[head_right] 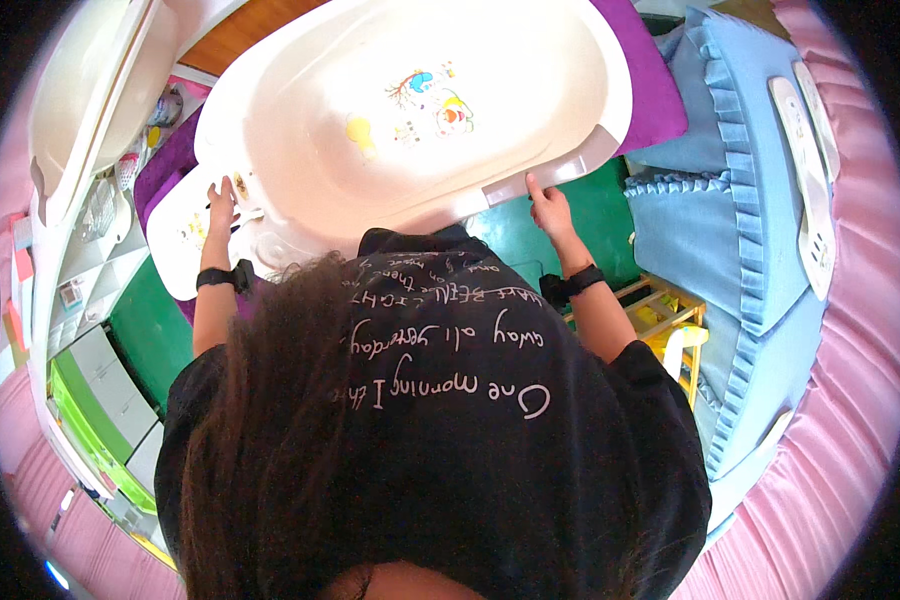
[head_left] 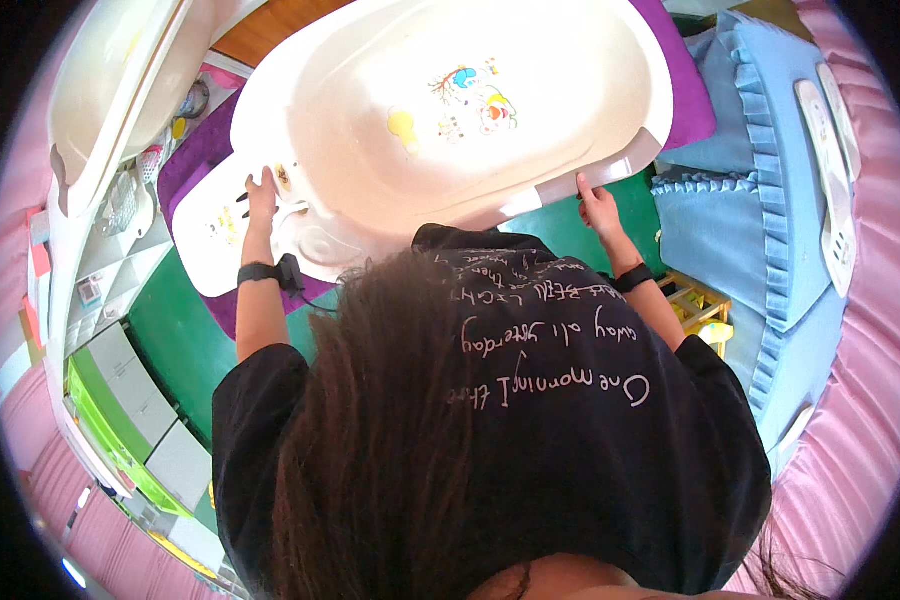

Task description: The person stacks plastic baby bath basins and bath inserts on tables and shelves, then walks to a sink to handle a thermometer and faucet.

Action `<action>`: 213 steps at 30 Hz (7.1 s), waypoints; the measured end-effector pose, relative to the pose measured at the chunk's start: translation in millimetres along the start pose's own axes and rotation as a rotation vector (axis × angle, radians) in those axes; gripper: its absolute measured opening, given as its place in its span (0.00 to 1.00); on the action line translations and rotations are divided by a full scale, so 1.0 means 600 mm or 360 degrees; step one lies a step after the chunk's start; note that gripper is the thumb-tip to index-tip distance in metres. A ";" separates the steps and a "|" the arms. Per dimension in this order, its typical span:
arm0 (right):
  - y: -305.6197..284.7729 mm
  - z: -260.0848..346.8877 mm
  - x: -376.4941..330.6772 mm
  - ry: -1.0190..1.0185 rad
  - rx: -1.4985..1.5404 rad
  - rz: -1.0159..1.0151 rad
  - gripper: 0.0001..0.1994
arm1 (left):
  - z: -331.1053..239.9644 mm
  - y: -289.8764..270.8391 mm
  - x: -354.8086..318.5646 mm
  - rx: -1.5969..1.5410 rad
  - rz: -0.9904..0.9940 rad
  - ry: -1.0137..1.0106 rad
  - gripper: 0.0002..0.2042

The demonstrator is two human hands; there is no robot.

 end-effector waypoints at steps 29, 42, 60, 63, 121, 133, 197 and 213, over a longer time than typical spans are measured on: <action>-0.028 -0.008 0.004 0.0223 0.0102 0.0427 0.31 | -0.269 -0.278 -0.100 -0.2232 0.0464 0.0574 0.47; -0.006 -0.031 0.011 0.0201 0.0354 0.0275 0.34 | -0.316 -0.353 -0.011 -0.2567 -0.0024 0.0520 0.31; 0.133 0.381 -0.053 -0.0848 -0.0064 0.0441 0.16 | -0.343 -0.182 -0.187 -0.2524 0.0852 0.0608 0.21; 0.244 0.540 -0.086 -0.1157 0.0248 0.0892 0.15 | -0.342 -0.138 -0.237 -0.2466 0.1106 0.0570 0.22; -0.039 0.487 -0.062 -0.0564 0.0793 -0.0107 0.27 | -0.167 -0.628 -0.092 -0.1593 0.0430 0.0607 0.28; -0.099 0.552 0.112 -0.0742 0.0540 0.0173 0.24 | -0.072 -0.559 -0.233 -0.1845 0.0188 0.0573 0.25; -0.166 0.459 0.279 -0.0803 -0.0288 -0.0453 0.32 | -0.122 -0.115 -0.308 0.0209 -0.0822 0.1088 0.11; -0.187 0.956 0.710 -0.0388 0.1594 0.0081 0.46 | -0.116 -0.035 -0.500 -0.0284 -0.1230 0.0757 0.05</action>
Point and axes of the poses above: each hand's wrist, its own x-axis towards the middle knuckle, its own y-axis out of the palm, z = x × y, the point moved 4 cm from there along x, towards the middle knuckle, and after that the axes turned 13 degrees about -y, right-handed, at the moved point
